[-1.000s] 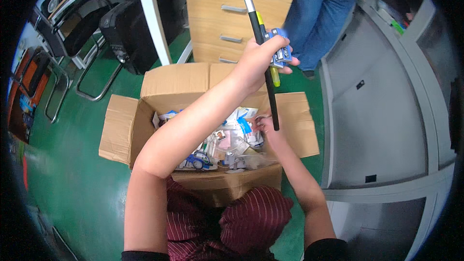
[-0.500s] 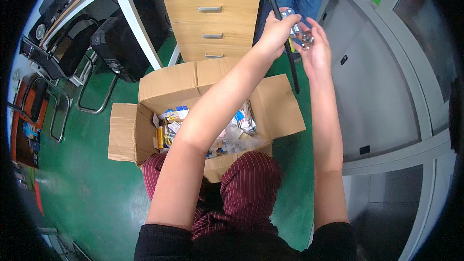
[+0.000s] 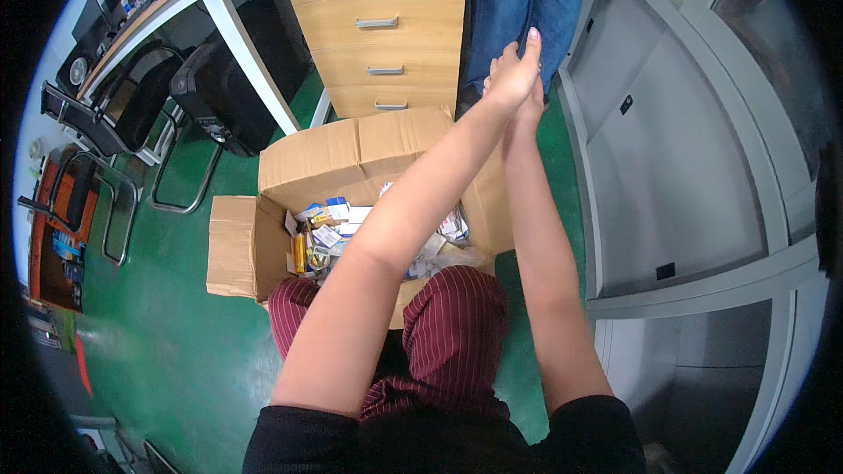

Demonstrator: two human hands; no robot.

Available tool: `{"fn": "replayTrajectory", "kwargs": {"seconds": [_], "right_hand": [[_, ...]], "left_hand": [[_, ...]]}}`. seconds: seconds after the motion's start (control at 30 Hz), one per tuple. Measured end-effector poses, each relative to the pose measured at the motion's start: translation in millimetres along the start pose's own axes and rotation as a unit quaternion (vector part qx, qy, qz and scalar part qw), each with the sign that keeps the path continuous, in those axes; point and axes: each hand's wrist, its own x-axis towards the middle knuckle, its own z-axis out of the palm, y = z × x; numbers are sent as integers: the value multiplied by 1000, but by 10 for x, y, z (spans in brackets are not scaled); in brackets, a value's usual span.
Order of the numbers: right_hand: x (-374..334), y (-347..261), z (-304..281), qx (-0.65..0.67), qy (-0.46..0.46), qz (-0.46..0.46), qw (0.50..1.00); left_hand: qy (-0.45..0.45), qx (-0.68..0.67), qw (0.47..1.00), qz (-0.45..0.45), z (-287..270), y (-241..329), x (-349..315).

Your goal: The person sits on the floor and sorts through a large cardboard box filled with miscellaneous items. They pick up various objects such as a book, a plastic container, a bottle, scissors, and a green tool, inspect them briefly, and then place them aside or into a nearby drawer.

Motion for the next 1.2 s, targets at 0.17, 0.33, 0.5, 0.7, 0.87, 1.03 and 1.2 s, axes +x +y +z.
{"fn": "replayTrajectory", "kwargs": {"seconds": [0.17, 0.33, 0.5, 0.7, 0.87, 1.03, 1.2], "right_hand": [[-273, -83, 38, 2, -13, -12, 1000], [-114, 9, -77, 6, -30, 7, 1000], [-179, -29, 48, 23, -36, 27, 999], [132, 175, -65, 133, -60, 90, 985], [261, 32, -353, 182, -52, 154, 970], [146, -66, -197, 232, -6, 163, 959], [219, -117, -207, 259, -30, 156, 953]], "left_hand": [[36, 188, 981, -14, 28, -198, -15], [-25, 331, 943, 2, -60, -130, 51], [-81, 388, 918, -35, -154, 19, 91], [-32, 404, 911, 82, -228, -132, 154], [42, 310, 905, 289, -515, -345, -307], [-146, 376, 914, 35, -852, -600, -1001], [-41, 295, 949, 100, -800, -573, -1115]]}}
